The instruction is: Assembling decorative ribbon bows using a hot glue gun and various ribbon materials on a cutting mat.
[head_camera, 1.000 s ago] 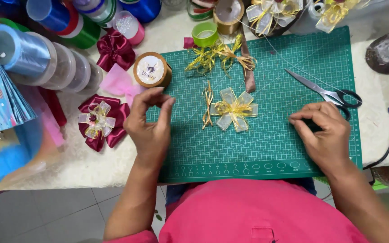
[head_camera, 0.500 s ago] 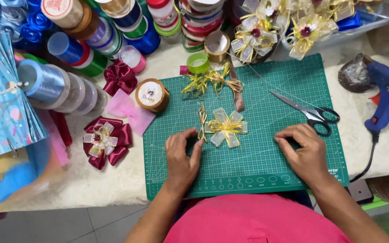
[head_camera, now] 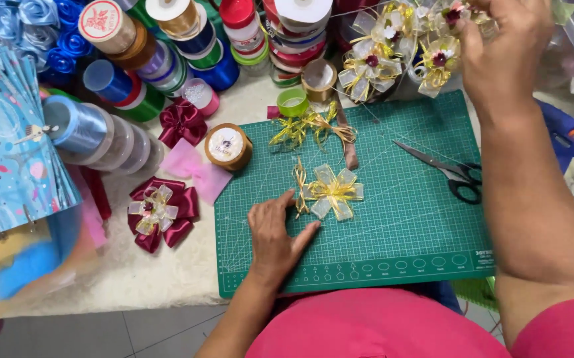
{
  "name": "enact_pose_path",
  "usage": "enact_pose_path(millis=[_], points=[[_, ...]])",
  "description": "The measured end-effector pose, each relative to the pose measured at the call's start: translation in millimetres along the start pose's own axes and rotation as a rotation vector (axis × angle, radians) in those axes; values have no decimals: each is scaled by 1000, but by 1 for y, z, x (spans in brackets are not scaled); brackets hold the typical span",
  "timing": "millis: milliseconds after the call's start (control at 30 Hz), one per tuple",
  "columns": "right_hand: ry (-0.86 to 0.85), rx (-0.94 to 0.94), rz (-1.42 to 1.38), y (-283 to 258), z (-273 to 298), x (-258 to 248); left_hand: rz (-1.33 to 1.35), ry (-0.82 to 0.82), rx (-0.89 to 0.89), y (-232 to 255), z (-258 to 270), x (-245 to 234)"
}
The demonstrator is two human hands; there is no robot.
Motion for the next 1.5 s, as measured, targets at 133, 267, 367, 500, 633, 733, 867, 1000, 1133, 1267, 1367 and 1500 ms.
enact_pose_path(millis=[133, 267, 367, 500, 633, 733, 867, 1000, 1133, 1267, 1367, 1500], points=[[-66, 48, 136, 30, -8, 22, 28, 2, -12, -3, 2, 2], [-59, -51, 213, 33, -4, 30, 62, -17, -65, -5, 2, 1], [-98, -17, 136, 21, -13, 30, 116, -14, -98, -7, -2, 2], [-196, 54, 160, 4, -19, 29, 102, 2, -81, -8, 0, 2], [-314, 122, 118, 14, -12, 30, 92, -7, -87, -7, 0, 3], [-227, 59, 114, 16, -6, 19, 98, -8, -89, -7, 0, 3], [-81, -58, 23, 15, -4, 7, 134, 6, -98, -3, -5, -5], [114, -39, -227, -4, -4, -11, 413, 59, -265, 8, -22, -32], [176, -150, -432, -67, -1, -31, 1190, -142, -540, 27, -34, -35], [62, -326, -470, -154, 36, -50, 1585, -431, -574, 54, -44, -28], [-118, -528, -404, -182, 80, -57, 1665, -551, -538, 71, -49, -26], [-130, -686, -352, -197, 115, -63, 1609, -568, -585, 81, -37, -10]])
Point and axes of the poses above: each hand's wrist, its own z-axis away from the middle knuckle, its own x-axis out of the palm, y = z × x, the point moved 4 cm from there along -z, towards the middle knuckle, and after that the axes turned 14 degrees about -z, right-handed, at the moved point
